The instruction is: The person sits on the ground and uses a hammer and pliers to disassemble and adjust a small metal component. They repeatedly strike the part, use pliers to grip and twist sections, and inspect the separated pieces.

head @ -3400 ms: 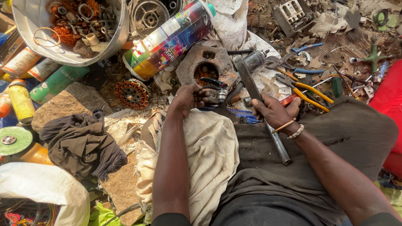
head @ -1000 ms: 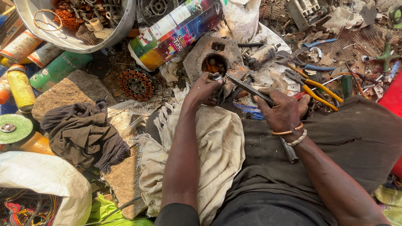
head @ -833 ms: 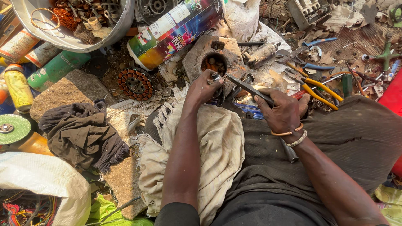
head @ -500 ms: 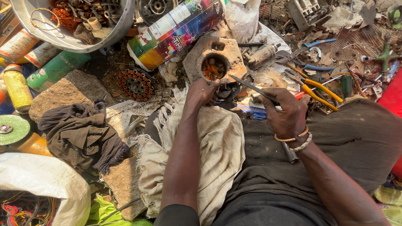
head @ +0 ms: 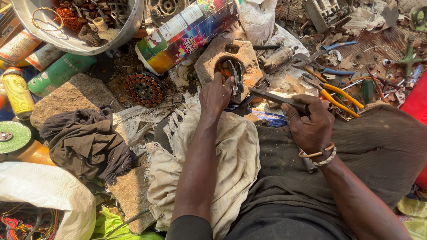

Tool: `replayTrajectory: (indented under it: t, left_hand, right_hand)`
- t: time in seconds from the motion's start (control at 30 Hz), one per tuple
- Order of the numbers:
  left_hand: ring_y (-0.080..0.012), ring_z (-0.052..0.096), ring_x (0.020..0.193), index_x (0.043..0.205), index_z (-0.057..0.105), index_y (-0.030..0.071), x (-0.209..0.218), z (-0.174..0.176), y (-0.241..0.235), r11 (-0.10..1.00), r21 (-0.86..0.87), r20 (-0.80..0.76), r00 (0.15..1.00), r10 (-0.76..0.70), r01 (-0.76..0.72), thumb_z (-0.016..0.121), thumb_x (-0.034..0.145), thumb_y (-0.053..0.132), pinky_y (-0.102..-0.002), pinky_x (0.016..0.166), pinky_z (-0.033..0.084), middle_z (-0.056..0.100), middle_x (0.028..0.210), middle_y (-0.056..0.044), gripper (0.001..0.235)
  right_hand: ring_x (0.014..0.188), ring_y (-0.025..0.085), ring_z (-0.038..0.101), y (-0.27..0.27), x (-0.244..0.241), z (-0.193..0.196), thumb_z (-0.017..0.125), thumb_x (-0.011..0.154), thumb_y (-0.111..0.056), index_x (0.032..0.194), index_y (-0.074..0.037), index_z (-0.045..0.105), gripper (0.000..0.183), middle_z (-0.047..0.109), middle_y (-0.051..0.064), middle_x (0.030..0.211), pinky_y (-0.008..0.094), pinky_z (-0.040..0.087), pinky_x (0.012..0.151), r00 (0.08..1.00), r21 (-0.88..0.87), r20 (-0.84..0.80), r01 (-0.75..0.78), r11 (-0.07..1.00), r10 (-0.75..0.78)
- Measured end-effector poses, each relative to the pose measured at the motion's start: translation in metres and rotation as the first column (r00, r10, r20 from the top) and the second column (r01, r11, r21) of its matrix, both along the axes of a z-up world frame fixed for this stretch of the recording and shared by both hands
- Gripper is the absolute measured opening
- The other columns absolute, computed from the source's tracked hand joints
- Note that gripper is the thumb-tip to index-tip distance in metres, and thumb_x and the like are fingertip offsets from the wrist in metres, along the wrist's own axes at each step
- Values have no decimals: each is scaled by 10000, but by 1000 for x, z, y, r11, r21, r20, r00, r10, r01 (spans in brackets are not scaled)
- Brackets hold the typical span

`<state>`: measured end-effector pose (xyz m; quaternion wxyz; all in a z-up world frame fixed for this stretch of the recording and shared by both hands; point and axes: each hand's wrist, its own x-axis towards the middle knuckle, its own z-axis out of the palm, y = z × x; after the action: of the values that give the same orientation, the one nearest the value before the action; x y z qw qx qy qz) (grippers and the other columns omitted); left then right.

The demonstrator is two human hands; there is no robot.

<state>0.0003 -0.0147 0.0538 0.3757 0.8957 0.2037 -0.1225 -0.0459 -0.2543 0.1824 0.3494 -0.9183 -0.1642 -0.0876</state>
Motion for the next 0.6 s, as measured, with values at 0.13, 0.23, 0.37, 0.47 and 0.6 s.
replayTrajectory:
  t: [0.13,0.23,0.37,0.47,0.6]
  left_hand:
    - [-383,712,924,1156,656,117,-3,2,3,988,-93,142,984,-108,122,598,971,525,-540,811,523,739,992,-210,452]
    - [-423,694,946,1286,577,117,-4,0,6,974,-171,187,975,-116,149,616,949,491,-553,818,502,735,993,-237,505]
    - [-452,692,939,1506,502,222,-3,0,8,970,-196,93,987,-129,145,480,1032,412,-554,888,479,747,935,-246,510]
    - [-420,693,960,1296,680,187,-2,2,7,933,-332,232,971,-64,141,449,1015,426,-524,852,500,761,992,-200,436]
    - [-329,759,866,1191,670,107,0,10,4,930,-367,-27,999,-26,15,610,957,420,-468,864,549,764,954,-176,395]
  right_hand:
    - [970,205,758,6,4,-2,814,983,-132,1215,-4,655,309,752,143,1074,319,623,822,998,16,-38,-51,999,51]
    - [957,212,752,6,7,3,824,964,-129,1243,-4,664,345,753,149,1062,327,612,825,998,2,-43,-56,998,56]
    - [975,205,755,9,12,10,827,972,-130,1261,-19,666,349,755,144,1074,320,616,833,997,4,-41,-69,998,69]
    - [953,199,750,10,13,12,848,950,-132,1239,-21,676,354,755,141,1077,325,606,810,999,-18,-6,-48,999,48]
    - [922,185,739,10,15,10,848,956,-118,1200,-31,680,309,754,125,1063,320,602,797,998,-2,5,-56,998,56]
